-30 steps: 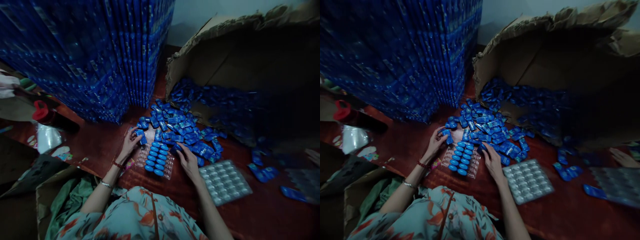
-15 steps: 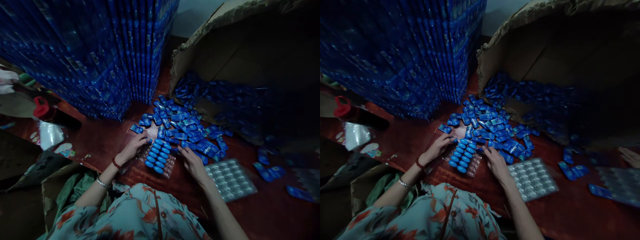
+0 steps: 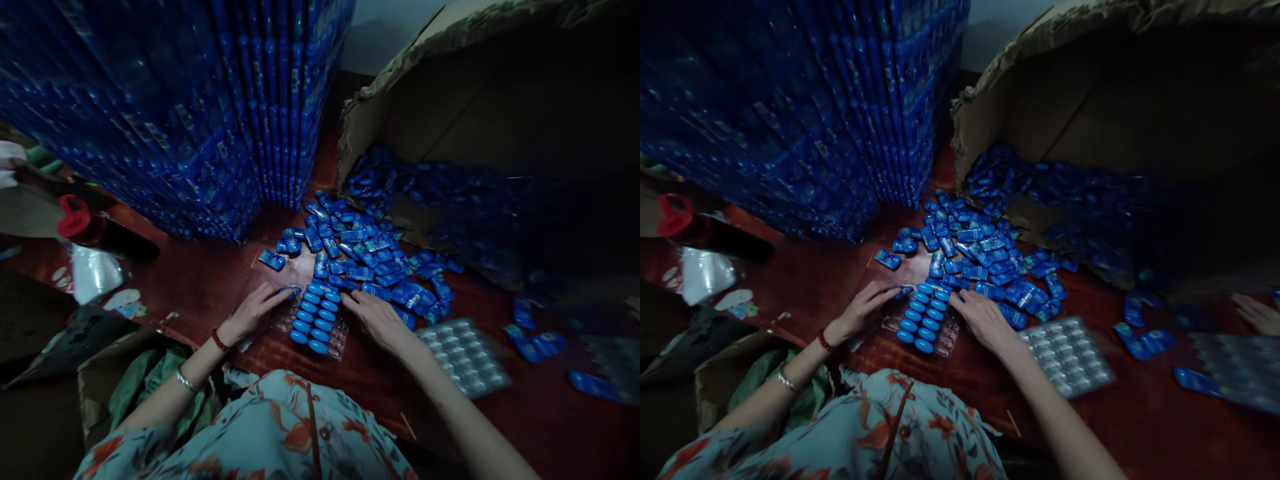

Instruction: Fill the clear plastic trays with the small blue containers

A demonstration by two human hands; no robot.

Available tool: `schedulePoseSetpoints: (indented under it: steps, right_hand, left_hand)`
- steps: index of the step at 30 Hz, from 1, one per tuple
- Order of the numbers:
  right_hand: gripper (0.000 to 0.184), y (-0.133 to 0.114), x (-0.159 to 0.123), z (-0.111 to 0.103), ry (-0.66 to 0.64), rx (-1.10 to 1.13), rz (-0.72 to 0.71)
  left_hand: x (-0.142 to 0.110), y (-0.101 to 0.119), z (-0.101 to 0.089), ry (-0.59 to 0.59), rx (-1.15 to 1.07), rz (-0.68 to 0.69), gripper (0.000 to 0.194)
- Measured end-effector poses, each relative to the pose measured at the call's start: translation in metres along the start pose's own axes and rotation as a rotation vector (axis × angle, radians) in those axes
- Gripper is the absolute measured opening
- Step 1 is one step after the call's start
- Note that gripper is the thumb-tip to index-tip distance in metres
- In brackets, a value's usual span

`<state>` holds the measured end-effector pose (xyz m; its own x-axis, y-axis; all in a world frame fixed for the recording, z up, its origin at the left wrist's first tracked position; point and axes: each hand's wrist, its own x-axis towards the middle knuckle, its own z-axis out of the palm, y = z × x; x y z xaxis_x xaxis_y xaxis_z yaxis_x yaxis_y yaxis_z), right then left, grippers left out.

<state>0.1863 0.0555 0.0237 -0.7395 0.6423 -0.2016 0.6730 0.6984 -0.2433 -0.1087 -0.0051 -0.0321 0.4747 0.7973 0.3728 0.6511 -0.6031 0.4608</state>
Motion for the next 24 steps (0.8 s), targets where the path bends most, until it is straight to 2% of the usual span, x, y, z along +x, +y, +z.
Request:
schedulePoseSetpoints:
  steps: [3, 9, 12, 19, 24]
  right_hand:
    - [0.045, -0.002, -0.001, 0.002, 0.008, -0.012, 0.019]
    - [0.050, -0.002, 0.001, 0.003, 0.059, -0.029, 0.047]
    - [0.047, -0.006, 0.005, 0.001, 0.039, -0.061, 0.051]
    - [0.038, -0.021, 0.011, -0.011, -0.058, -0.109, 0.055]
    - [0.028, -0.017, 0.005, -0.014, -0.033, 0.024, 0.062]
  left_hand:
    - [0.011, -0.002, 0.004, 0.032, -0.055, -0.030, 0.049]
    - [0.035, -0.001, -0.015, -0.233, -0.006, -0.044, 0.044]
    - [0.043, 0.001, -0.023, -0.305, -0.008, -0.052, 0.039]
    - [0.042, 0.002, -0.023, -0.274, -0.028, -0.017, 0.041]
    - [0.045, -0.007, -0.021, -0.264, -0.091, -0.060, 0.036]
